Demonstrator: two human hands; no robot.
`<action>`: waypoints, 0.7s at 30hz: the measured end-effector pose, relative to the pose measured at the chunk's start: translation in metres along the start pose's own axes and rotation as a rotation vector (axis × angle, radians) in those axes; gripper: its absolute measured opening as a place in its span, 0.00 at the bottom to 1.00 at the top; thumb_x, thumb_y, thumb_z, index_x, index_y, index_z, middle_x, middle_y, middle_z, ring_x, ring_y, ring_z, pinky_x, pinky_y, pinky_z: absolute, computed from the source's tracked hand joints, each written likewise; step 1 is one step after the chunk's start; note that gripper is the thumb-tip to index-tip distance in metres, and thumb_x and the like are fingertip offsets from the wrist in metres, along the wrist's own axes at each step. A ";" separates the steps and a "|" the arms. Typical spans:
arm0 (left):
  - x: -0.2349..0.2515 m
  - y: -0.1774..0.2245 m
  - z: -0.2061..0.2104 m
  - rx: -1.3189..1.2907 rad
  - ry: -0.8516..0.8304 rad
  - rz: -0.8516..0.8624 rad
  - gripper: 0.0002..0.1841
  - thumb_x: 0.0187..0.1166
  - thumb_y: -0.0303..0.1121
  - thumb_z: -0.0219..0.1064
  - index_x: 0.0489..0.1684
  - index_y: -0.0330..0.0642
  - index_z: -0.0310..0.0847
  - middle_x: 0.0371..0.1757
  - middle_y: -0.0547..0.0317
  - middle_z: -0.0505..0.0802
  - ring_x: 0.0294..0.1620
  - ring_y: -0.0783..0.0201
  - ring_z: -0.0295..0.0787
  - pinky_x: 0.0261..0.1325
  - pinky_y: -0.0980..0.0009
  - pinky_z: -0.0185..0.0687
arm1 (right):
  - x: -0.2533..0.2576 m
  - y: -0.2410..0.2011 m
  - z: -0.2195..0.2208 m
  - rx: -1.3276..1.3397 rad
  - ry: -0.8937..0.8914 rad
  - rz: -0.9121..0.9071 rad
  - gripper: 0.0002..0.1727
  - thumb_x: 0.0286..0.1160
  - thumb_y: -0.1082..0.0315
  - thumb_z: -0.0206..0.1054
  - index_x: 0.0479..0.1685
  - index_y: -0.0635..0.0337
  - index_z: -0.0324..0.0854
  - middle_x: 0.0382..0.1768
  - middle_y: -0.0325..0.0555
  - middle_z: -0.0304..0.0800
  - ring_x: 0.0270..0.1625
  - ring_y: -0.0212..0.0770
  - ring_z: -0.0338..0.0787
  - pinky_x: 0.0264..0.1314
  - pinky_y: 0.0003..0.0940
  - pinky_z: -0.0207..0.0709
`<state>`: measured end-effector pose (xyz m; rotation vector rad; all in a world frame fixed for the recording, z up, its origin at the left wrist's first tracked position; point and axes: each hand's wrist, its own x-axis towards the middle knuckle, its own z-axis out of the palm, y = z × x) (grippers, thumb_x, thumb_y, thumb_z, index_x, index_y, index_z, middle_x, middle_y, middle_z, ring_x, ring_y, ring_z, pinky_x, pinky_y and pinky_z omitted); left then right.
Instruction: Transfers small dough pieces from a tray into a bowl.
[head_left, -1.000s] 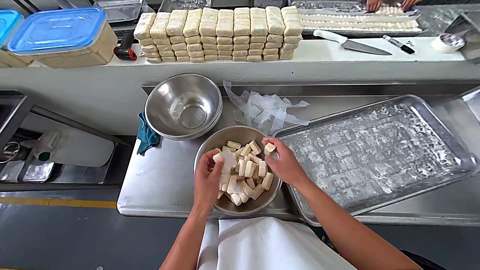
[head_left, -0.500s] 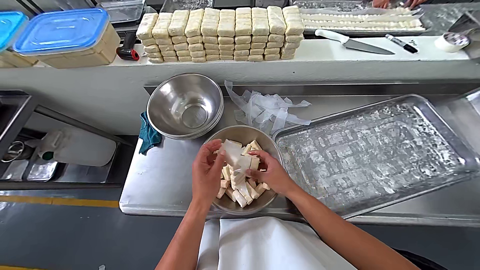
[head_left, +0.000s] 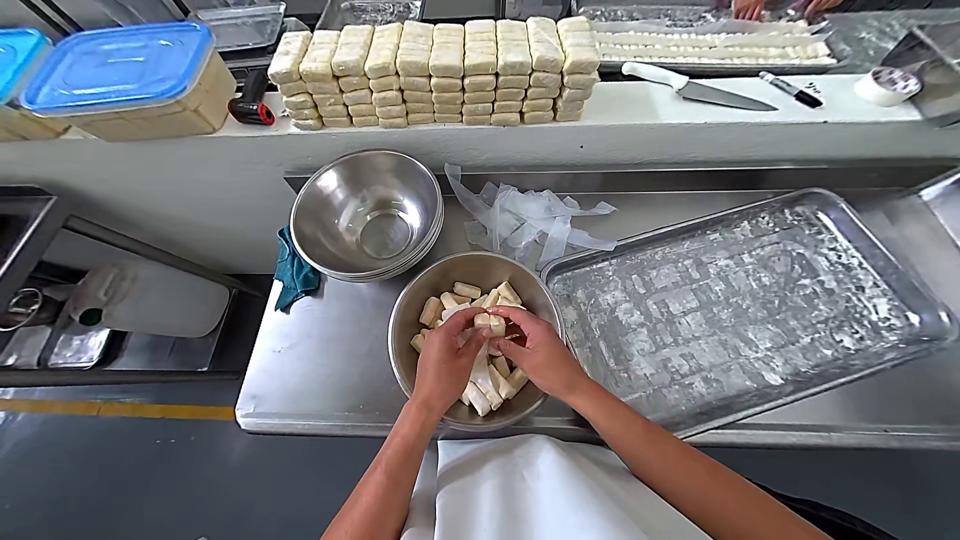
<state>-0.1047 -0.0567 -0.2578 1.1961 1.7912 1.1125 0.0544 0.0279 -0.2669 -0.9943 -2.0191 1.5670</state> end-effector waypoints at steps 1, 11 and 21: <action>-0.001 0.002 0.002 0.047 0.037 -0.002 0.16 0.81 0.34 0.71 0.64 0.42 0.86 0.55 0.57 0.95 0.58 0.64 0.92 0.67 0.57 0.85 | -0.001 0.000 0.003 -0.083 0.052 -0.044 0.24 0.76 0.71 0.73 0.72 0.61 0.79 0.62 0.54 0.86 0.55 0.43 0.92 0.58 0.40 0.89; -0.001 0.006 -0.023 -0.260 0.208 -0.059 0.18 0.86 0.31 0.64 0.72 0.38 0.78 0.46 0.55 0.95 0.39 0.67 0.91 0.46 0.69 0.88 | 0.012 0.015 -0.034 -0.356 0.038 0.041 0.32 0.64 0.70 0.76 0.75 0.57 0.77 0.74 0.54 0.78 0.75 0.53 0.80 0.72 0.57 0.78; -0.001 0.034 -0.031 0.096 0.276 0.294 0.19 0.71 0.31 0.76 0.62 0.42 0.87 0.54 0.56 0.90 0.53 0.65 0.87 0.56 0.65 0.84 | 0.006 0.012 -0.010 -0.111 -0.133 -0.026 0.21 0.73 0.65 0.77 0.64 0.59 0.84 0.49 0.48 0.94 0.48 0.41 0.94 0.56 0.43 0.89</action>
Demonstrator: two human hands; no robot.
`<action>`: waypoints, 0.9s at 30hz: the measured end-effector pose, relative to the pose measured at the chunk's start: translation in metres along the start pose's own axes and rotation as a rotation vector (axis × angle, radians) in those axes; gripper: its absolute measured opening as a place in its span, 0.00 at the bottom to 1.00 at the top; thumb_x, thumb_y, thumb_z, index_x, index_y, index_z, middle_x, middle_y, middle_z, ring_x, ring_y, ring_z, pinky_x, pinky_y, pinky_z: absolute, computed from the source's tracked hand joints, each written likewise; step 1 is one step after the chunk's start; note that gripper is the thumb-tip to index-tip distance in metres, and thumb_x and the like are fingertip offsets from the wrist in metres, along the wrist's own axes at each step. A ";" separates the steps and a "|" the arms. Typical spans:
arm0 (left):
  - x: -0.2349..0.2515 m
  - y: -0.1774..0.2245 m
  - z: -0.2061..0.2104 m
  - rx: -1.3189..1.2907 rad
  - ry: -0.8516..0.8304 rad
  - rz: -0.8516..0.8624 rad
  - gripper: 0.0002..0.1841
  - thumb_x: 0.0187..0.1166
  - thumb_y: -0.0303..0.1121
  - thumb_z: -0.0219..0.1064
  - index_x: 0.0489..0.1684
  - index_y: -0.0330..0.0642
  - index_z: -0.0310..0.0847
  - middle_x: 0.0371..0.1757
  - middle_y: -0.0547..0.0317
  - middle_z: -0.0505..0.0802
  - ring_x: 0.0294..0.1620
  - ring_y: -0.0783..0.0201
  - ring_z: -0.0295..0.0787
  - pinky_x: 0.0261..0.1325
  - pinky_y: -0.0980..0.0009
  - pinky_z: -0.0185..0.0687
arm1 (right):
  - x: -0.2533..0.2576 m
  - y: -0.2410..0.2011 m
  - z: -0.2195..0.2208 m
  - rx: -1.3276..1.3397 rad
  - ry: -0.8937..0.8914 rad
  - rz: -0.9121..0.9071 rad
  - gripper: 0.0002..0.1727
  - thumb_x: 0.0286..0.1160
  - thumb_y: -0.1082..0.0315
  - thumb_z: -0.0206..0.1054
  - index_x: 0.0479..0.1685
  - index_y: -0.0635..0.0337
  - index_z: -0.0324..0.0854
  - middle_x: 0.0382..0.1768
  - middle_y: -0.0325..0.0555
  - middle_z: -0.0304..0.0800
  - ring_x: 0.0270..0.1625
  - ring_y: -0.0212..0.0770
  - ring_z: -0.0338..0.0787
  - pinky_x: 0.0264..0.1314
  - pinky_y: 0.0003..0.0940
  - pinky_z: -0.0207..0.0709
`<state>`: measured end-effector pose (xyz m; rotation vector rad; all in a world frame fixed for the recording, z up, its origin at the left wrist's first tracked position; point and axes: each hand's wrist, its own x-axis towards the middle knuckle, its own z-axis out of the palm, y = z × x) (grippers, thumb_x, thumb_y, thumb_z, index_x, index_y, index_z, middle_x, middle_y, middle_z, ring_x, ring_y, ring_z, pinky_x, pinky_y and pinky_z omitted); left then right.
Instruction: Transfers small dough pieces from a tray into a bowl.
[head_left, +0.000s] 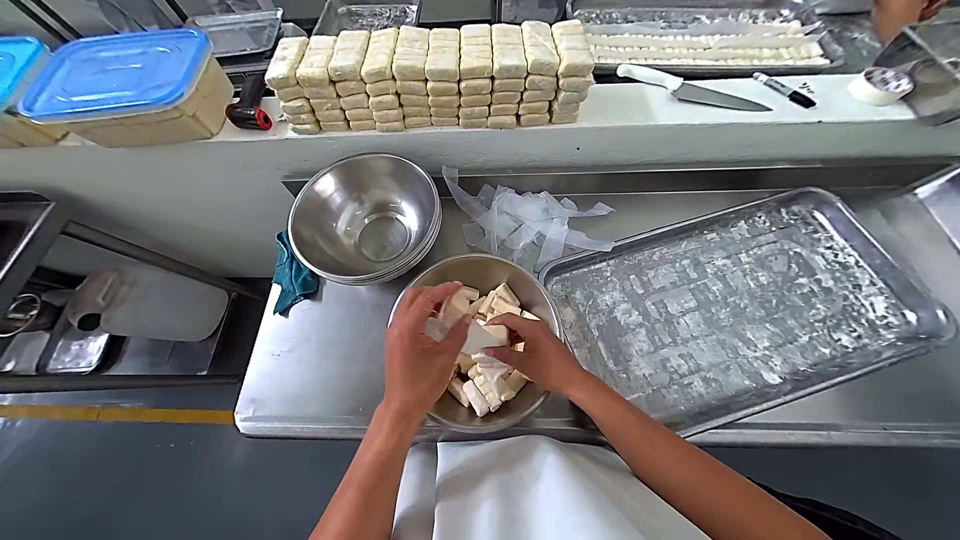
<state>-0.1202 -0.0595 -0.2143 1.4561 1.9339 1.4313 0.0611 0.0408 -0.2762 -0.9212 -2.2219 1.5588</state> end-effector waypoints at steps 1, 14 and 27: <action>0.002 -0.007 -0.003 0.078 0.032 0.009 0.20 0.70 0.32 0.77 0.62 0.42 0.87 0.55 0.53 0.89 0.53 0.62 0.86 0.56 0.63 0.83 | -0.002 0.002 -0.001 0.063 0.040 0.050 0.21 0.72 0.67 0.78 0.63 0.60 0.83 0.49 0.50 0.93 0.47 0.41 0.94 0.54 0.41 0.90; -0.036 -0.064 0.029 -0.321 -0.391 -0.517 0.19 0.76 0.34 0.76 0.64 0.38 0.84 0.49 0.54 0.95 0.48 0.63 0.93 0.56 0.63 0.90 | -0.012 -0.002 0.009 0.522 0.133 0.247 0.21 0.76 0.75 0.69 0.69 0.62 0.75 0.56 0.51 0.89 0.51 0.42 0.91 0.55 0.39 0.87; -0.040 -0.055 0.043 0.190 -0.458 -0.335 0.21 0.82 0.47 0.69 0.63 0.42 0.88 0.53 0.53 0.93 0.54 0.55 0.91 0.61 0.49 0.84 | -0.011 -0.004 0.000 -0.438 0.250 0.001 0.18 0.64 0.76 0.75 0.56 0.61 0.85 0.53 0.52 0.88 0.52 0.50 0.91 0.51 0.52 0.87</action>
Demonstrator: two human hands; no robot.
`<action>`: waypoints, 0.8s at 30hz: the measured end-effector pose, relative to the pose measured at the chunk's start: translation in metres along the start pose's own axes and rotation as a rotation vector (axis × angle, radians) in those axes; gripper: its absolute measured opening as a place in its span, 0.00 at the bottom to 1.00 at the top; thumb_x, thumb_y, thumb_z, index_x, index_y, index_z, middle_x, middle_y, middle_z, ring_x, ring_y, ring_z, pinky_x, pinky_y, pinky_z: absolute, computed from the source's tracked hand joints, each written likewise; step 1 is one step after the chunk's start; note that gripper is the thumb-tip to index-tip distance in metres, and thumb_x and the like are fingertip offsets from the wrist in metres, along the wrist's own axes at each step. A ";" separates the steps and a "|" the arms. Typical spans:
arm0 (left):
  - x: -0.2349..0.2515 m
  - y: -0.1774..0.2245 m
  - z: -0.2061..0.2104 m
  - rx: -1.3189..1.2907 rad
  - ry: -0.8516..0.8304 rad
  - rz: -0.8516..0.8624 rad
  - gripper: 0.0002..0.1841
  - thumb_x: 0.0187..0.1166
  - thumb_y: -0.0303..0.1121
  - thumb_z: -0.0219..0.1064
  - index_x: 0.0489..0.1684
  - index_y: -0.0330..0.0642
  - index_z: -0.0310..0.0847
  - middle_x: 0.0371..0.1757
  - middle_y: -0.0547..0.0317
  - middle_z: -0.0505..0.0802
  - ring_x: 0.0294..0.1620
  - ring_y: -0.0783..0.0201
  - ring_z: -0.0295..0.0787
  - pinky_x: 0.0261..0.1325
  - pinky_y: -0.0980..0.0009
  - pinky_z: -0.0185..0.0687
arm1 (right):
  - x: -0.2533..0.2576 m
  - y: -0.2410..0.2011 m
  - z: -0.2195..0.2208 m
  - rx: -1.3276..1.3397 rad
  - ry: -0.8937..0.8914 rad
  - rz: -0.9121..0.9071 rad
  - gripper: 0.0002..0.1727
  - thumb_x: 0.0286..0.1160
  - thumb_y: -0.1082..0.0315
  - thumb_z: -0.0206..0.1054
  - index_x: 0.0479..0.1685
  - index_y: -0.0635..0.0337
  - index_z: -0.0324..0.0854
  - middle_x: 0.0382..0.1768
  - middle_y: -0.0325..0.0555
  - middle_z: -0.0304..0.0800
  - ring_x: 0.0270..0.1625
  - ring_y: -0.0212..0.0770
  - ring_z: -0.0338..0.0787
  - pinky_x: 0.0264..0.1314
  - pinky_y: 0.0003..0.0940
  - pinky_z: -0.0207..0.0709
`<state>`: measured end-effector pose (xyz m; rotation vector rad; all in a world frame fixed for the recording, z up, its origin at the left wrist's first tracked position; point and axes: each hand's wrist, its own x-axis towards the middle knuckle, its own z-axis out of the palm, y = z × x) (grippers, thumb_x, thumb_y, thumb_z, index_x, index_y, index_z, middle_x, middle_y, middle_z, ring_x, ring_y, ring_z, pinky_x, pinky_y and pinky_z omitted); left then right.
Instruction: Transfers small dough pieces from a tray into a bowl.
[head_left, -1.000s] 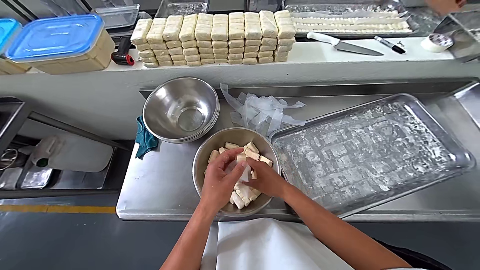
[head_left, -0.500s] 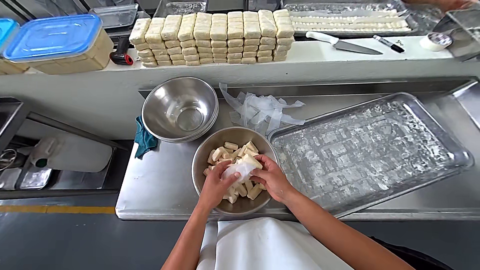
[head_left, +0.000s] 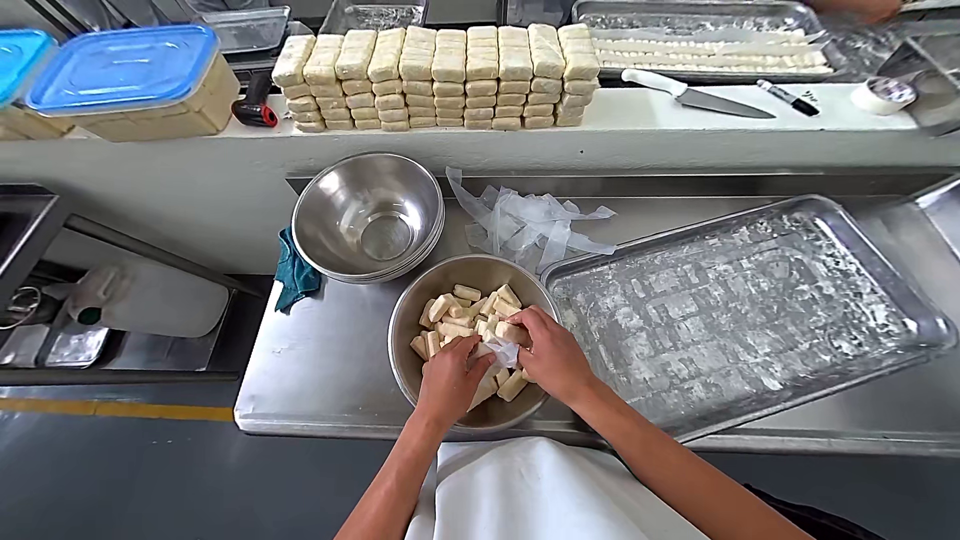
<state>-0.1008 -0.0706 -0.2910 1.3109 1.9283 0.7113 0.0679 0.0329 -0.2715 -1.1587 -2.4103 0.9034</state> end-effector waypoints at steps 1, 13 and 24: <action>-0.001 0.001 0.000 -0.021 0.005 -0.014 0.21 0.81 0.47 0.70 0.62 0.42 0.88 0.53 0.54 0.93 0.55 0.56 0.90 0.62 0.49 0.84 | 0.001 0.002 -0.001 0.072 -0.003 0.043 0.19 0.64 0.76 0.76 0.57 0.62 0.84 0.53 0.52 0.89 0.52 0.49 0.91 0.53 0.52 0.87; -0.002 -0.003 -0.019 -0.158 -0.069 0.077 0.19 0.80 0.42 0.71 0.65 0.44 0.88 0.54 0.56 0.90 0.56 0.62 0.87 0.64 0.58 0.84 | 0.005 0.017 -0.014 0.442 -0.370 0.027 0.31 0.69 0.72 0.77 0.77 0.60 0.77 0.70 0.51 0.85 0.68 0.43 0.87 0.71 0.44 0.82; -0.004 -0.010 -0.020 -0.221 0.136 -0.047 0.16 0.78 0.35 0.73 0.61 0.42 0.87 0.45 0.55 0.93 0.43 0.63 0.90 0.50 0.61 0.88 | 0.002 0.005 -0.013 0.281 0.026 0.080 0.24 0.62 0.76 0.79 0.60 0.64 0.79 0.55 0.55 0.86 0.56 0.48 0.88 0.59 0.49 0.84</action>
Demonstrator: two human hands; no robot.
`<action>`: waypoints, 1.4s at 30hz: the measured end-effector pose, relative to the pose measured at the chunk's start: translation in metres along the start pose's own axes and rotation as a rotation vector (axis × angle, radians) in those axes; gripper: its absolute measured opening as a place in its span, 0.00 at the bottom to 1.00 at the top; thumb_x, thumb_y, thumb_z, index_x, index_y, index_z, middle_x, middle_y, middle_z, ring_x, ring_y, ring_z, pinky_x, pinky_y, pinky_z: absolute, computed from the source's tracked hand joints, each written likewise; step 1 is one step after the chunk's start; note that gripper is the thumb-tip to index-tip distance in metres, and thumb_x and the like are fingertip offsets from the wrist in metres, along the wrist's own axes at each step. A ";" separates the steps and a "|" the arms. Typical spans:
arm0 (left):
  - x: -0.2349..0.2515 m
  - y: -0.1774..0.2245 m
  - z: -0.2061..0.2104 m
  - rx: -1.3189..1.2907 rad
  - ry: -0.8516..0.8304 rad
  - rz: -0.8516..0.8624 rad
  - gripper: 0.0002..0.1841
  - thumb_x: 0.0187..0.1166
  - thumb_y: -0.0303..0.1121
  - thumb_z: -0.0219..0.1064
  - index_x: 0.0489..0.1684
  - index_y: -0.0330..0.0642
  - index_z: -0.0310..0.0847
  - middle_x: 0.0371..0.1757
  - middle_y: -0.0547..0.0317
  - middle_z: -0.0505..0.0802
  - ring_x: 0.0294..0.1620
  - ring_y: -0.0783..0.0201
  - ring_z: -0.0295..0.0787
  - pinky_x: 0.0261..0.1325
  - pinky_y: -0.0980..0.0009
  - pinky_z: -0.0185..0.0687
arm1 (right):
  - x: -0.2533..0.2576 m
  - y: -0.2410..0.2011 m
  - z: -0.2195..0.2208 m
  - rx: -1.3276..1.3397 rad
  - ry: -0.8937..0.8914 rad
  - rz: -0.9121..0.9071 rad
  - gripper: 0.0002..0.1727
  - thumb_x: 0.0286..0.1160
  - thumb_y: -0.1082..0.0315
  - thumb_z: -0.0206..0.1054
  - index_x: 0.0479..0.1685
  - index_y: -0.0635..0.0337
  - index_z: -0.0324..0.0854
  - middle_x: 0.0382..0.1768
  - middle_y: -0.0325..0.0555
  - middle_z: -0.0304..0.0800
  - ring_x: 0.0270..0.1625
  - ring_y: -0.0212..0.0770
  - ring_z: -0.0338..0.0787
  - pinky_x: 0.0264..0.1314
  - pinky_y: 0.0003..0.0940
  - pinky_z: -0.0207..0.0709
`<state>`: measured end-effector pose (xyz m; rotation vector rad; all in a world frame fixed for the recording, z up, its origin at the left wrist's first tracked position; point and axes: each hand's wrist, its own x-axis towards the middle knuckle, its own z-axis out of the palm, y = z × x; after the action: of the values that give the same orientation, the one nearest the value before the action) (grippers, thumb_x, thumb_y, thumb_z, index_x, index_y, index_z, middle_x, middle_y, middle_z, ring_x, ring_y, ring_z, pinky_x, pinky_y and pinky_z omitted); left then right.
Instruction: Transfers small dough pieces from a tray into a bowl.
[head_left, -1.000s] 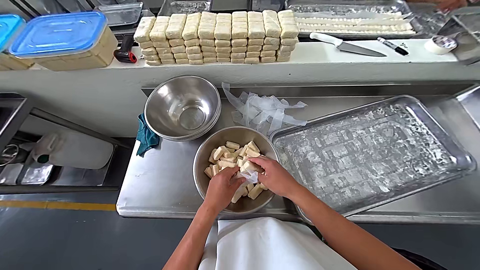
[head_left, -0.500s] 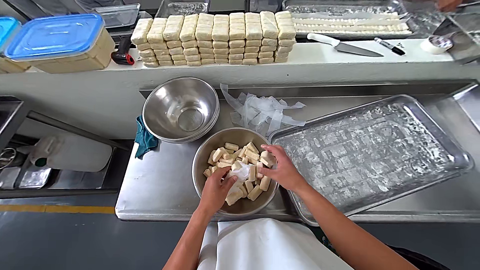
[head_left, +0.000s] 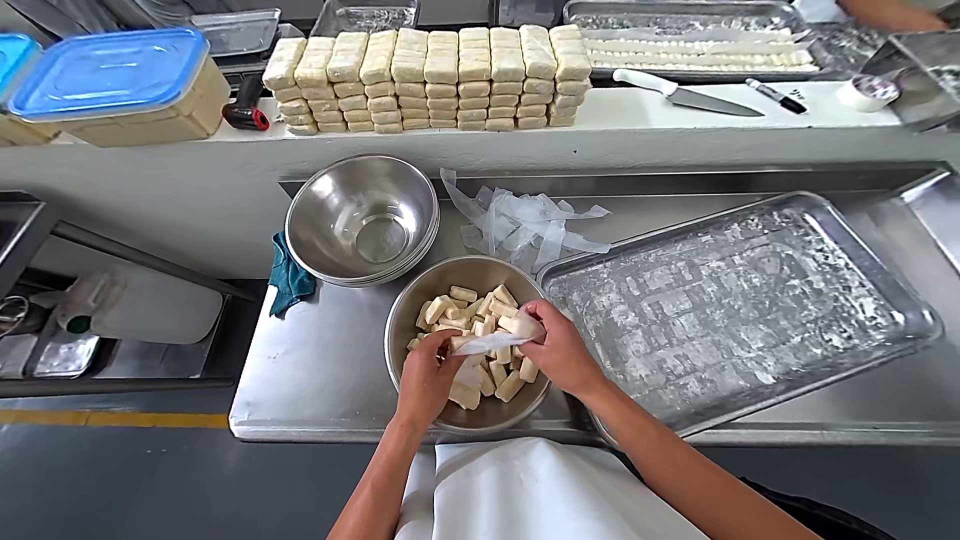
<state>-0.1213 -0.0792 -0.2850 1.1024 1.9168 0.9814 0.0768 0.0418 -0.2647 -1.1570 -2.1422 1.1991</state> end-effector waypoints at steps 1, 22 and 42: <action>0.000 -0.001 -0.001 -0.045 0.026 -0.006 0.16 0.79 0.34 0.73 0.61 0.41 0.86 0.46 0.55 0.93 0.43 0.63 0.91 0.51 0.61 0.88 | 0.003 0.002 -0.003 -0.009 -0.028 0.036 0.29 0.64 0.73 0.80 0.67 0.62 0.76 0.62 0.55 0.84 0.62 0.49 0.87 0.63 0.50 0.84; -0.003 0.025 -0.008 -0.381 -0.098 -0.083 0.16 0.83 0.29 0.66 0.66 0.37 0.81 0.48 0.53 0.95 0.48 0.62 0.93 0.55 0.63 0.90 | -0.004 0.002 0.017 0.566 -0.305 0.115 0.21 0.75 0.73 0.72 0.68 0.65 0.79 0.52 0.45 0.93 0.55 0.33 0.91 0.63 0.32 0.85; -0.005 0.032 0.006 -0.385 -0.012 -0.006 0.12 0.76 0.24 0.73 0.55 0.38 0.87 0.44 0.57 0.96 0.45 0.66 0.93 0.53 0.67 0.91 | 0.001 -0.009 0.014 0.380 -0.310 0.060 0.26 0.73 0.69 0.74 0.72 0.61 0.77 0.58 0.48 0.91 0.58 0.37 0.91 0.64 0.37 0.85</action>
<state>-0.1022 -0.0712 -0.2591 0.8736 1.6291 1.2717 0.0628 0.0332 -0.2644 -0.9205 -1.9704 1.8178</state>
